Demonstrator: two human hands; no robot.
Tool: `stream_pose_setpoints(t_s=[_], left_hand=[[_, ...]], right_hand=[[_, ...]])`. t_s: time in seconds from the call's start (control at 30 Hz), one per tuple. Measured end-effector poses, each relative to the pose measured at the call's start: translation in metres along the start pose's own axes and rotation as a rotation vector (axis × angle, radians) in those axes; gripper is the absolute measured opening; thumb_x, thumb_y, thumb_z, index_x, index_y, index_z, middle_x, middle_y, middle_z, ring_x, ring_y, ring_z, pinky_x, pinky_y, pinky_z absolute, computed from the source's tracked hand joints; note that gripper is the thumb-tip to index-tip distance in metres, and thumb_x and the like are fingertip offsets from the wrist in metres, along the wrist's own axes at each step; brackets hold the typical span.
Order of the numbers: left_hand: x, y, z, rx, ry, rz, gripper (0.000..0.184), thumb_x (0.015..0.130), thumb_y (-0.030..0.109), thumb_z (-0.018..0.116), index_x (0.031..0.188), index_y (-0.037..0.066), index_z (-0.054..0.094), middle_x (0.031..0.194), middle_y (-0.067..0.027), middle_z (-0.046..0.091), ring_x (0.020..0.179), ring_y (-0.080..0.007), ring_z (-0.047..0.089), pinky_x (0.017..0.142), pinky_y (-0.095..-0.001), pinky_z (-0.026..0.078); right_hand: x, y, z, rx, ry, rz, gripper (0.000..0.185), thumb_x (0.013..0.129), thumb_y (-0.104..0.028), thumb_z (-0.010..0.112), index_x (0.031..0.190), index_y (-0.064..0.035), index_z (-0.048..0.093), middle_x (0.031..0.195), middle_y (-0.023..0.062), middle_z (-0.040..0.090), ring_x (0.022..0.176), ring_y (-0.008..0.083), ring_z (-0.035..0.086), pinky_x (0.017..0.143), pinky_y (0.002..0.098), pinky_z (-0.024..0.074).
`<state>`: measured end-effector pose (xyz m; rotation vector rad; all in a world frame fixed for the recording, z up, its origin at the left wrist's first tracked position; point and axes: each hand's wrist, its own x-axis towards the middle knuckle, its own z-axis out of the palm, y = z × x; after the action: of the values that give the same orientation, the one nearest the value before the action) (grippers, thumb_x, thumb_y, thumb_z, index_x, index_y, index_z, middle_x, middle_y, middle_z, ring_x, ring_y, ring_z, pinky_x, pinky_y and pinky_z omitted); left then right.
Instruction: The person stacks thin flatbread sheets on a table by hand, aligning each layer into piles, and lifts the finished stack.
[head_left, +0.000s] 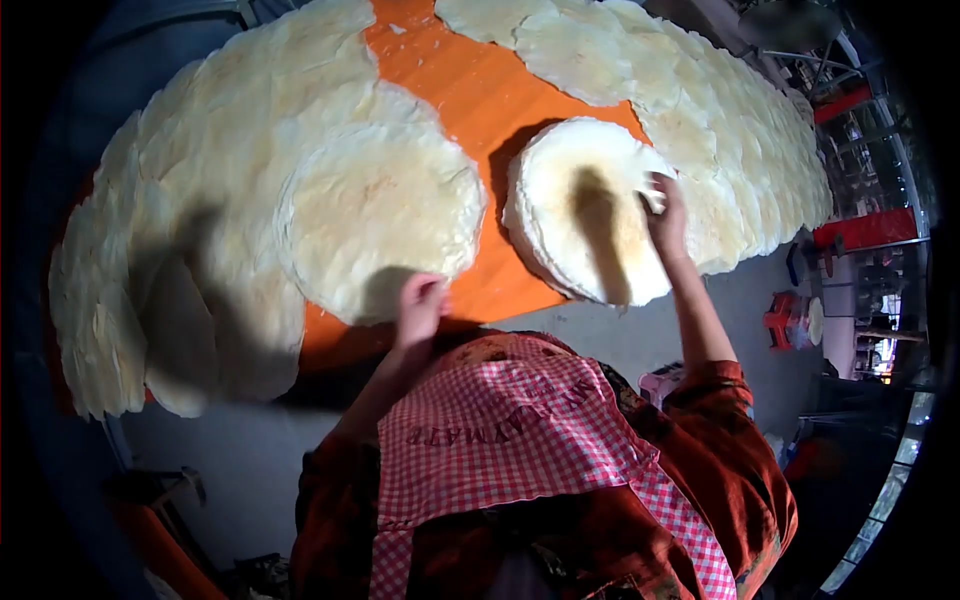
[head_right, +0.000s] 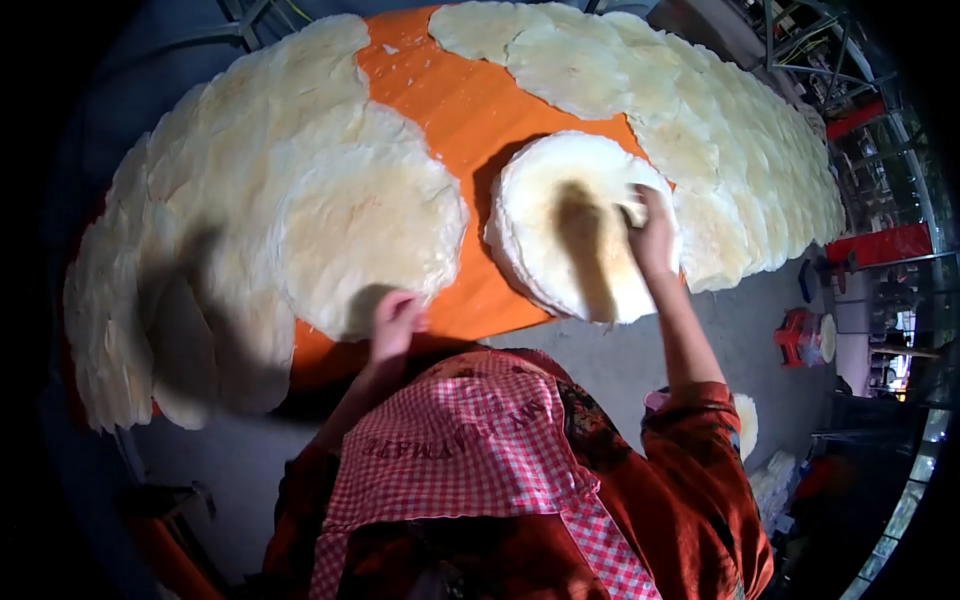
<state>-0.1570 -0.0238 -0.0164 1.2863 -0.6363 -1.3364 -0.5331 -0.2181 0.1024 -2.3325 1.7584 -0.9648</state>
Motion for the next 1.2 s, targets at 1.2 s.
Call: stream_pose_setpoints(t_s=[1.2], left_hand=[[-0.056, -0.02, -0.06, 0.078, 0.274, 0.08, 0.016, 0.09, 0.006, 0.053, 0.104, 0.001, 0.057, 0.097, -0.009, 0.06, 0.079, -0.0186, 0.063, 0.07, -0.0305, 0.054]], right_hand=[[0.059, -0.281, 0.132, 0.217, -0.465, -1.011, 0.021, 0.079, -0.012, 0.06, 0.098, -0.0087, 0.069, 0.094, 0.0151, 0.067, 0.082, 0.0334, 0.064, 0.069, 0.0408, 0.0524]])
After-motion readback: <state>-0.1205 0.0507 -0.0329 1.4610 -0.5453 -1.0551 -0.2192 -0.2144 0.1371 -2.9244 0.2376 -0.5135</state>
